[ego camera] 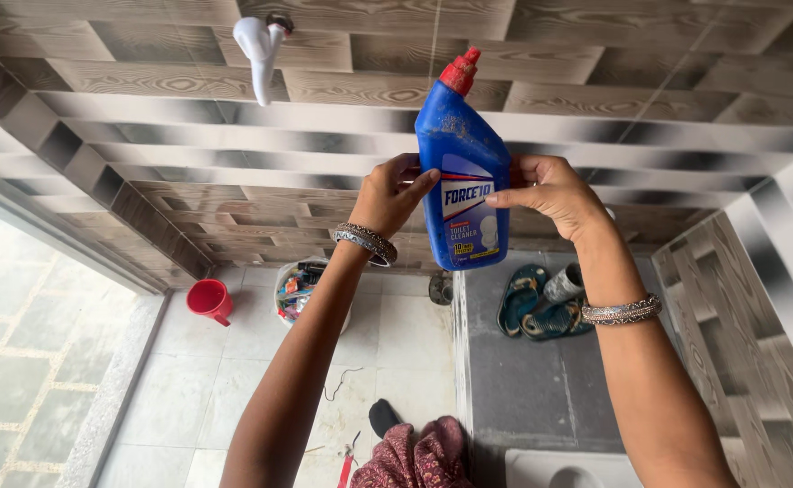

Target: The person sorts through a white bucket filled with various waste items in a bathroom. They pick up and inspect several objects, including a small red packet, a black bottle, a blue toilet cleaner bottle, and a green sachet, before placing them back into the bucket. The person also handles a red plastic strip and a small green packet on the floor.

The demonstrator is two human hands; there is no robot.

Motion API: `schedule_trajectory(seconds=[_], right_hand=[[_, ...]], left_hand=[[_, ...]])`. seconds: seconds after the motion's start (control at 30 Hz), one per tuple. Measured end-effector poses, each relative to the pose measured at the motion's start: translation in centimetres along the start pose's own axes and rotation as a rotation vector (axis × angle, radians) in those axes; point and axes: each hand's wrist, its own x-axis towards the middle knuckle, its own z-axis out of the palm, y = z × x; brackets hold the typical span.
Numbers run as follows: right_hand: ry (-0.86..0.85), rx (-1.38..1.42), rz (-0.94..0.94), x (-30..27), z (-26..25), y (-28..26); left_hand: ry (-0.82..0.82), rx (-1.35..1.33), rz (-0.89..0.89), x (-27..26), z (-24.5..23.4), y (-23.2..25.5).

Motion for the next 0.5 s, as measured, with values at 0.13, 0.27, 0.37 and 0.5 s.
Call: schedule_trajectory(seconds=[0.13,0.27,0.37,0.5], right_hand=[[-0.081,0.014,-0.045,5.3,1.6,-0.4],[-0.134,0.013,-0.033,10.2,3.4,-0.5],[-0.194,0.010,-0.072,13.6,4.9,-0.5],[-0.239,-0.013,-0.057,17.5,7.5,-0.2]], left_hand=[[0.022,0.012,-0.091,2.5,-2.5,-2.4],[0.067,0.043,-0.129,4.0,-5.5,-4.5],[0.097,0.047,-0.123,4.9,-7.7,-6.0],[0.128,0.015,-0.175,5.3,-10.5,-7.8]])
